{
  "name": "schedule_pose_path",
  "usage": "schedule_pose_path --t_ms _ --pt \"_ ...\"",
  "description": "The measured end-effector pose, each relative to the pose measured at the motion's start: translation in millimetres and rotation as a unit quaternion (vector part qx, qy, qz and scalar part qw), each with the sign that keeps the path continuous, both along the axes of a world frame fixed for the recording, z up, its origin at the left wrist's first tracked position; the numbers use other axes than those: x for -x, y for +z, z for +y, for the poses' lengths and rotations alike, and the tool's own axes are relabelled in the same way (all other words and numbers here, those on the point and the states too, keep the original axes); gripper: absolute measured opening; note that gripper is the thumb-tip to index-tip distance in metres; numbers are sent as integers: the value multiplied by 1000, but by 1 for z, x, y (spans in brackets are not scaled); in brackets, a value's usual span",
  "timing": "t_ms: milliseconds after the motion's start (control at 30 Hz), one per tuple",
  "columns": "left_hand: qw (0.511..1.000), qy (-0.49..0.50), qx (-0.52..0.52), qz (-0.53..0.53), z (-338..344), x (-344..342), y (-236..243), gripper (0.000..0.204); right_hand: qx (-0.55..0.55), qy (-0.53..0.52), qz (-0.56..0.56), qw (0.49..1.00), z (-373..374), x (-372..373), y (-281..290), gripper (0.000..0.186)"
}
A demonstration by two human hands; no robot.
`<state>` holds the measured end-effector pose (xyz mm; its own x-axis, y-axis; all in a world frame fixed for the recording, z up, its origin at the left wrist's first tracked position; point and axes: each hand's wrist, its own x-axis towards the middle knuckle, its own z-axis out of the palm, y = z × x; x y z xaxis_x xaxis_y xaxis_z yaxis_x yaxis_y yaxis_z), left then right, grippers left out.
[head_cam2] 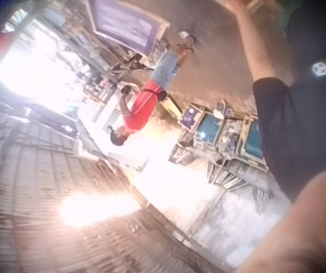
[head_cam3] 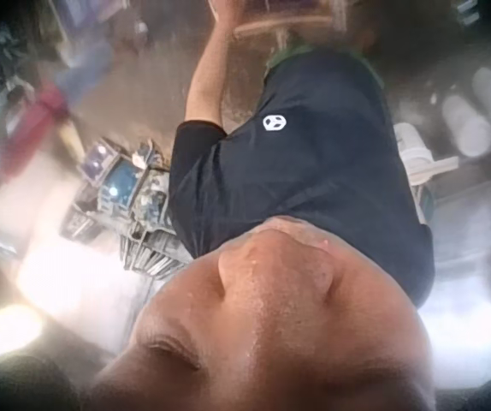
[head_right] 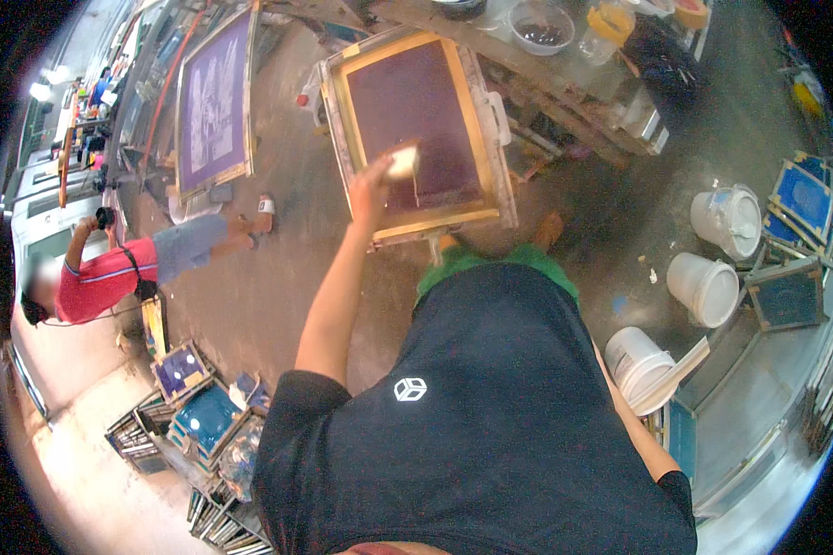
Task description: The person uses a squeegee to spread purple ink across a screen printing frame placed on a drying rack. They repeatedly pull the ink across the mesh to ensure even coverage. Later, the person moves to a workbench, picks up a bucket of liquid, and pours it onto the screen to clean the squeegee and the mesh.
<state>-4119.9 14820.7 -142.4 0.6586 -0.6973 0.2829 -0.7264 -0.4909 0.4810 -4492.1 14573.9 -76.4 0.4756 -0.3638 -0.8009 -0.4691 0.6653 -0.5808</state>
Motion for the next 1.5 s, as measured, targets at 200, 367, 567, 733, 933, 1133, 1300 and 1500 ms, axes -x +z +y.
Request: schedule_pose_path --t_ms 200,367,567,733,933,1133,1300,1500 --pt "988 47 -135 60 -64 -74 29 41 14 -8 -8 1000 3 -1 6 46" --pt "983 18 -173 57 -43 -58 9 38 -1 -22 -2 1000 12 1 7 45" --pt "997 -41 -62 38 11 18 -12 38 -9 -27 0 1000 16 2 11 45" --pt "994 -53 -90 43 49 84 -9 44 -19 -25 -2 999 18 5 16 45" --pt "992 -37 -115 -22 73 124 -8 55 -34 -19 -2 999 18 11 22 44" --pt "990 -32 -134 33 99 153 15 52 -48 -17 -2 999 19 17 24 44" --pt "998 8 -70 -4 87 105 8 49 -56 -33 -7 998 23 24 31 43" --pt "998 43 -28 -39 14 -27 -7 48 -57 -61 -19 996 28 35 42 43"
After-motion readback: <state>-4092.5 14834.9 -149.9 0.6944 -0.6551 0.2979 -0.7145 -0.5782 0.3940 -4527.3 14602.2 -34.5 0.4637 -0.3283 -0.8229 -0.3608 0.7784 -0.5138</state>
